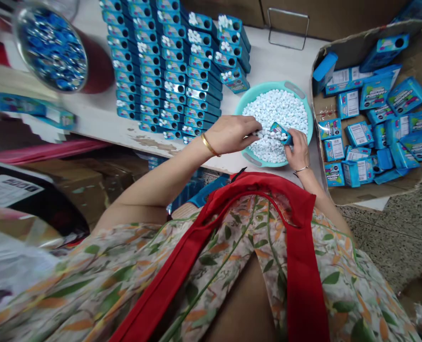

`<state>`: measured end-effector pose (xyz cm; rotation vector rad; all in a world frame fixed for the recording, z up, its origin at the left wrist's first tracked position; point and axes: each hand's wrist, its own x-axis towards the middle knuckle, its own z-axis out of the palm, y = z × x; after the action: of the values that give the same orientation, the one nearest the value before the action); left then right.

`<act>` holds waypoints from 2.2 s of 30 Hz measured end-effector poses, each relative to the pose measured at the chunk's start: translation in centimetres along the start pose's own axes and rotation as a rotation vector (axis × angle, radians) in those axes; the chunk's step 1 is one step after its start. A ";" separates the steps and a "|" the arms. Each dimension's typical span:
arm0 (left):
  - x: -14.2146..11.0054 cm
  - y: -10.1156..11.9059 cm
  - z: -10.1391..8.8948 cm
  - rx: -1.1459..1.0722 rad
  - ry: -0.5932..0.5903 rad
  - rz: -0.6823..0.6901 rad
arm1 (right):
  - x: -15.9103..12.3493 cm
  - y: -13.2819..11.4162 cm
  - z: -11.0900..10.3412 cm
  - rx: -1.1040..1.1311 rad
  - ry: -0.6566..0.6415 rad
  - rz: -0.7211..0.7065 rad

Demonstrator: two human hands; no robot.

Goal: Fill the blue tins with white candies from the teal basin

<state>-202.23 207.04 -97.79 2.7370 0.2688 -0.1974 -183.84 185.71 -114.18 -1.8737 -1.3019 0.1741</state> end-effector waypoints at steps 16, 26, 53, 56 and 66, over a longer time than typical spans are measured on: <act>-0.6 -2.8 3.1 0.158 -0.038 -0.366 | -0.3 0.3 -1.4 0.042 0.139 0.104; 7.0 -1.5 15.5 -0.205 -0.133 -0.334 | -0.8 2.0 -3.0 0.102 0.207 0.193; 0.2 6.9 -4.1 0.176 -0.035 -0.081 | 0.0 -1.2 1.0 0.007 0.007 0.011; -0.3 5.4 -4.1 0.208 -0.041 -0.108 | -0.1 -1.2 0.7 0.004 0.030 0.024; 3.1 -4.6 12.0 -0.039 -0.147 -0.352 | -0.7 0.8 -2.4 0.043 0.208 0.131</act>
<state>-201.43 207.08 -111.03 2.6008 0.7030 -0.4803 -182.33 183.70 -113.39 -1.8864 -1.0287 0.0719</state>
